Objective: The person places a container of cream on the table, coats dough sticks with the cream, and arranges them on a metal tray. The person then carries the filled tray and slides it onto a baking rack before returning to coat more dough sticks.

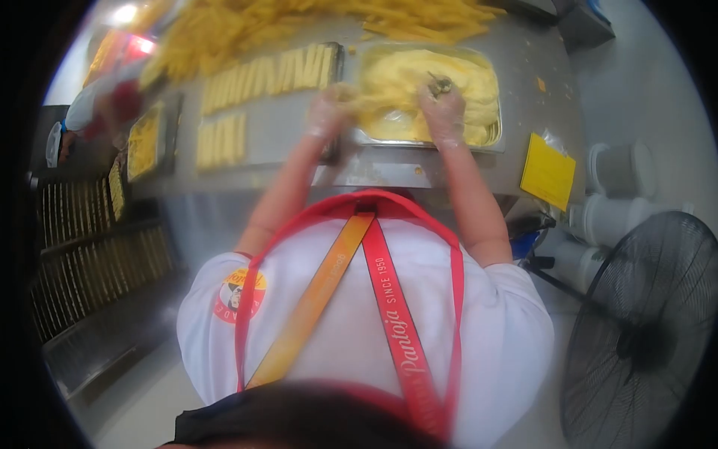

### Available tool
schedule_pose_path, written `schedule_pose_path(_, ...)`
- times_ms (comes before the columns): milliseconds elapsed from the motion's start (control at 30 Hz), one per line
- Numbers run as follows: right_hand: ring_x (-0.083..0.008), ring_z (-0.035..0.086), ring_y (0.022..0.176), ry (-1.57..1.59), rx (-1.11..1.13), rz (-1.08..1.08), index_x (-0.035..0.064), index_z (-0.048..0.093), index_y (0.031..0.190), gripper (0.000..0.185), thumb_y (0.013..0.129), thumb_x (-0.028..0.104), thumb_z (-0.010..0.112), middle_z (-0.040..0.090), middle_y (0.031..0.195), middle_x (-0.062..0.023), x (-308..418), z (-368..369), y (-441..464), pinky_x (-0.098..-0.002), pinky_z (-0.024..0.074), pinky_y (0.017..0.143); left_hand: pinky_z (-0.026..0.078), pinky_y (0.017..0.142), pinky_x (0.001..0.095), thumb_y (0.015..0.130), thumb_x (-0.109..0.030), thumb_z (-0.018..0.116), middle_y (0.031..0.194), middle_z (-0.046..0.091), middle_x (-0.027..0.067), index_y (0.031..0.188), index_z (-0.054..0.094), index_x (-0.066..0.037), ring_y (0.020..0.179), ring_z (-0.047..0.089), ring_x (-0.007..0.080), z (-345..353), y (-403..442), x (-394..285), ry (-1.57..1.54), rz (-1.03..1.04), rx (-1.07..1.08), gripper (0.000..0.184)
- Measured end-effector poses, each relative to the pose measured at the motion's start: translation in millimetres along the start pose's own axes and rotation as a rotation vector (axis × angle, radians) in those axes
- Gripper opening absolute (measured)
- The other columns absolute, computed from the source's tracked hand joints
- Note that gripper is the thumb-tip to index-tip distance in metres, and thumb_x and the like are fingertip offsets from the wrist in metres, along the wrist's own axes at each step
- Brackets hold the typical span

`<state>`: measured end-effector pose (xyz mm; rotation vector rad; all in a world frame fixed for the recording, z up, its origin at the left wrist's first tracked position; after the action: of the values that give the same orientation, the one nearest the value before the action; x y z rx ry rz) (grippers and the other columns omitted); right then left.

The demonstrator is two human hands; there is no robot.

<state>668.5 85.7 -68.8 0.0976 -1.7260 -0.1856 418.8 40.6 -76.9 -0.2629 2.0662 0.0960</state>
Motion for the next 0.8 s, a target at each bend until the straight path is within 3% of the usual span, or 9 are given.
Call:
schedule_pose_path(100, -0.0101, 0.058, 0.07, 0.148, 0.003, 0.028, 0.0023, 0.066, 0.095, 0.011, 0.085, 0.008, 0.068, 0.063, 0.08, -0.0015, 44.0, 1.1, -15.4, -0.0269, 0.0488, 0.064, 0.053, 0.074, 0.0361, 0.068, -0.028, 0.079, 0.086, 0.072, 0.0126, 0.092, 0.073, -0.006, 0.079, 0.069, 0.0258, 3.9, 0.3, 9.9, -0.068, -0.021, 0.015, 0.032)
schedule_pose_path(167, -0.0111, 0.058, 0.068, 0.483, 0.052, 0.111, 0.0022, 0.065, 0.094, 0.014, 0.084, 0.01, 0.069, 0.063, 0.076, -0.003, 64.3, 9.0, -24.5, -0.0285, 0.0486, 0.064, 0.053, 0.073, 0.0353, 0.069, -0.028, 0.079, 0.085, 0.072, 0.0125, 0.092, 0.073, -0.006, 0.078, 0.068, 0.0249, 5.9, 1.8, 10.1, 0.106, 0.194, -0.017, 0.033)
schedule_pose_path(200, -0.0112, 0.058, 0.068, 0.437, 0.04, 0.112, 0.0023, 0.065, 0.093, 0.014, 0.083, 0.011, 0.068, 0.062, 0.075, -0.0033, 57.9, 8.9, -24.4, -0.0288, 0.0483, 0.063, 0.052, 0.073, 0.0349, 0.069, -0.029, 0.079, 0.085, 0.072, 0.0125, 0.092, 0.073, -0.006, 0.077, 0.068, 0.0244, 5.9, -1.2, 8.1, 0.194, 0.3, -0.033, 0.033)
schedule_pose_path(267, -0.0115, 0.057, 0.067, 0.351, 0.025, 0.105, 0.0024, 0.064, 0.091, 0.013, 0.083, 0.012, 0.068, 0.061, 0.073, -0.004, 25.0, 9.9, -12.6, -0.0295, 0.0479, 0.063, 0.052, 0.072, 0.0341, 0.07, -0.029, 0.078, 0.084, 0.072, 0.0117, 0.092, 0.073, -0.007, 0.076, 0.068, 0.023, 2.3, -9.4, 3.5, 0.068, 0.197, -0.009, 0.033)
schedule_pose_path(300, -0.0117, 0.057, 0.066, -0.052, 0.036, 0.024, 0.0029, 0.063, 0.088, 0.009, 0.083, 0.01, 0.067, 0.061, 0.074, -0.0034, 0.4, 2.0, -1.0, -0.0295, 0.0474, 0.062, 0.052, 0.071, 0.0338, 0.07, -0.03, 0.078, 0.084, 0.072, 0.0114, 0.092, 0.073, -0.007, 0.075, 0.068, 0.0223, -2.1, -15.6, -0.3, 0.004, 0.145, -0.002, 0.032)
schedule_pose_path(400, -0.0125, 0.057, 0.065, -0.085, -0.015, 0.048, 0.0034, 0.062, 0.086, 0.008, 0.084, 0.01, 0.066, 0.062, 0.073, -0.0032, -6.8, -8.3, 1.6, -0.0301, 0.0472, 0.061, 0.052, 0.069, 0.0333, 0.071, -0.028, 0.078, 0.082, 0.072, 0.0096, 0.094, 0.073, -0.008, 0.073, 0.067, 0.0192, -28.6, -40.4, 0.3, -0.088, -0.031, -0.095, 0.03)
schedule_pose_path(433, -0.0133, 0.058, 0.065, -0.04, -0.03, 0.039, 0.0031, 0.062, 0.087, 0.008, 0.084, 0.01, 0.066, 0.062, 0.074, -0.0033, 3.9, -6.9, -4.8, -0.0307, 0.0475, 0.061, 0.052, 0.067, 0.0346, 0.072, -0.024, 0.078, 0.079, 0.071, 0.0085, 0.092, 0.073, -0.009, 0.071, 0.066, 0.018, -49.8, -50.4, 2.9, 0.019, 0.135, -0.263, 0.026)
schedule_pose_path(600, -0.0128, 0.059, 0.066, -0.047, -0.006, -0.05, 0.0019, 0.062, 0.091, 0.011, 0.084, 0.009, 0.068, 0.062, 0.075, -0.0038, 5.4, -0.3, -12.1, -0.0302, 0.0482, 0.061, 0.052, 0.066, 0.0369, 0.073, -0.02, 0.074, 0.076, 0.068, 0.0116, 0.085, 0.07, -0.007, 0.07, 0.067, 0.0242, -158.0, -105.0, 51.9, 0.351, -0.001, -0.691, 0.018)
schedule_pose_path(800, -0.0137, 0.059, 0.067, -0.233, -0.007, -0.086, 0.0016, 0.062, 0.094, 0.014, 0.085, 0.01, 0.069, 0.062, 0.076, -0.0042, 29.0, 8.6, -12.7, -0.0295, 0.0485, 0.062, 0.052, 0.071, 0.0442, 0.07, -0.018, 0.07, 0.077, 0.069, 0.0138, 0.084, 0.07, -0.006, 0.071, 0.066, 0.0343, -194.0, -107.8, 138.3, 0.624, -0.241, -0.708, 0.019)
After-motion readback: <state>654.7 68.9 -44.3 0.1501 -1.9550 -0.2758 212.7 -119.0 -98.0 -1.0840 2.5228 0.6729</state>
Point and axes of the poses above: each hand's wrist, its own y-axis towards the middle knuckle, its own z-axis out of the palm, x = y × z, the point moved 7 cm from there along y, towards the middle knuckle
